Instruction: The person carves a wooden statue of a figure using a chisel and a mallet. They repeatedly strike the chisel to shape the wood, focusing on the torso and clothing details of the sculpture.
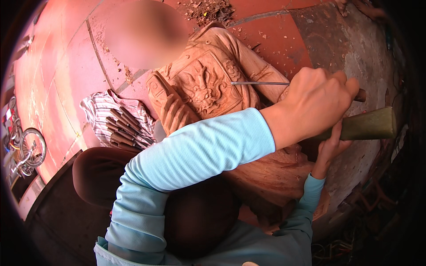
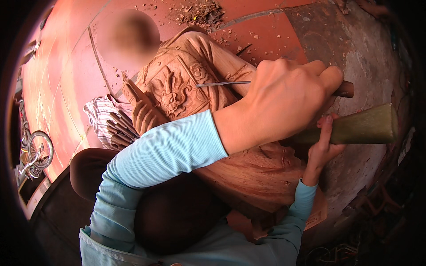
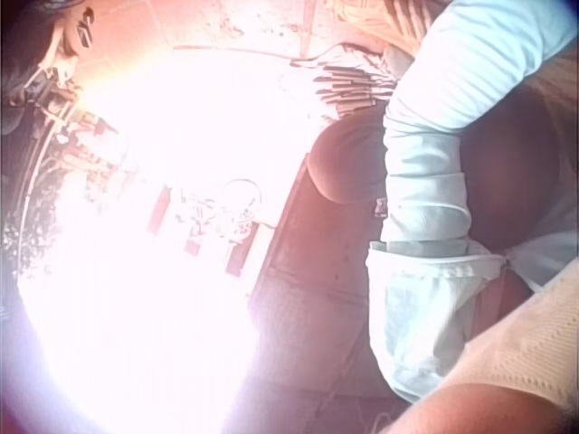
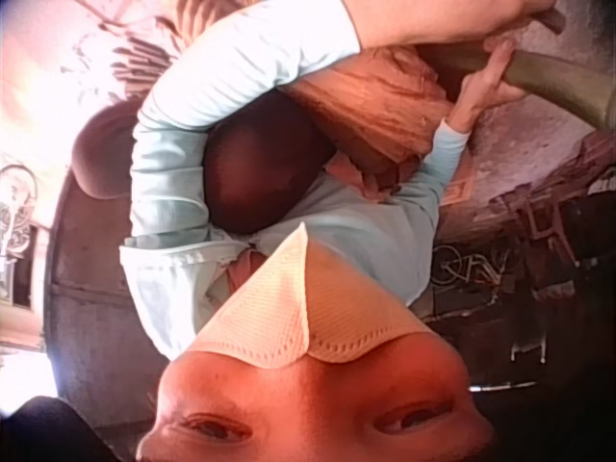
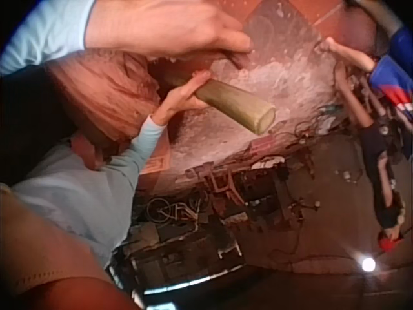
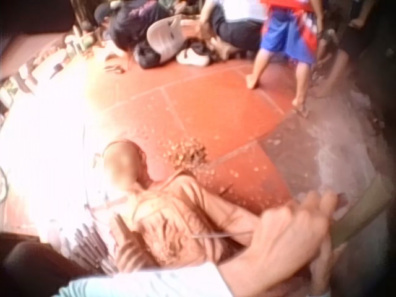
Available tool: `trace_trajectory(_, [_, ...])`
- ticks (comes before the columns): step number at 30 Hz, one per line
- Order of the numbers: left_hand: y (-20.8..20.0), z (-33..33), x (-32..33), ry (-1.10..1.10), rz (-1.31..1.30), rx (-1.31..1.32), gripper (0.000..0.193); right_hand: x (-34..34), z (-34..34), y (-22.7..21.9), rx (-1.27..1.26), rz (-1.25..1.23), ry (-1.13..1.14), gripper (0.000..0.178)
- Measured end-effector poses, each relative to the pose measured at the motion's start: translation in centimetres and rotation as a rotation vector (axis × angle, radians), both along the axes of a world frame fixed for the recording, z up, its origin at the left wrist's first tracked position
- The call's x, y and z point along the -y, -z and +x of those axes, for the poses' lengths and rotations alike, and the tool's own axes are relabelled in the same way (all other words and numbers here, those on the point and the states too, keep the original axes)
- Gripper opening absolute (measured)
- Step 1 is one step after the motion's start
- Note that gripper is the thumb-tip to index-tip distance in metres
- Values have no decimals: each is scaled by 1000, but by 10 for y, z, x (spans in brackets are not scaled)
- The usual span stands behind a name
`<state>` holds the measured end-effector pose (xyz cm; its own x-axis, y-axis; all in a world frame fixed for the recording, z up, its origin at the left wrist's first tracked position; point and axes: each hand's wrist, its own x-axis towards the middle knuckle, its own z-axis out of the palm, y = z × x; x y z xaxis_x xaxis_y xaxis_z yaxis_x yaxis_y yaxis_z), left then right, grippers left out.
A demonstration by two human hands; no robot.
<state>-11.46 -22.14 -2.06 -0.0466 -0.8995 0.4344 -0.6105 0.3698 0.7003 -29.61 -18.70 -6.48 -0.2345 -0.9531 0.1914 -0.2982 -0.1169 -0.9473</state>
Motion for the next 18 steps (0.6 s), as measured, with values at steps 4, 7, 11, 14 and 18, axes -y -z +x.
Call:
trace_trajectory(4, [-2,4,0,13,17,-69,20,1,4,-9,-76,0,-14,28])
trace_trajectory(7, [-4,3,-2,36,40,-89,20,3,-18,-6,-484,-92,-75,26])
trace_trajectory(11, [-8,9,-7,114,65,-101,20,-4,-27,-11,-389,18,-55,30])
trace_trajectory(14, [-8,10,-11,154,99,-89,21,-9,-40,-12,-610,14,-76,42])
trace_trajectory(18, [-10,11,-13,203,103,-65,23,-19,-44,-11,-394,99,15,43])
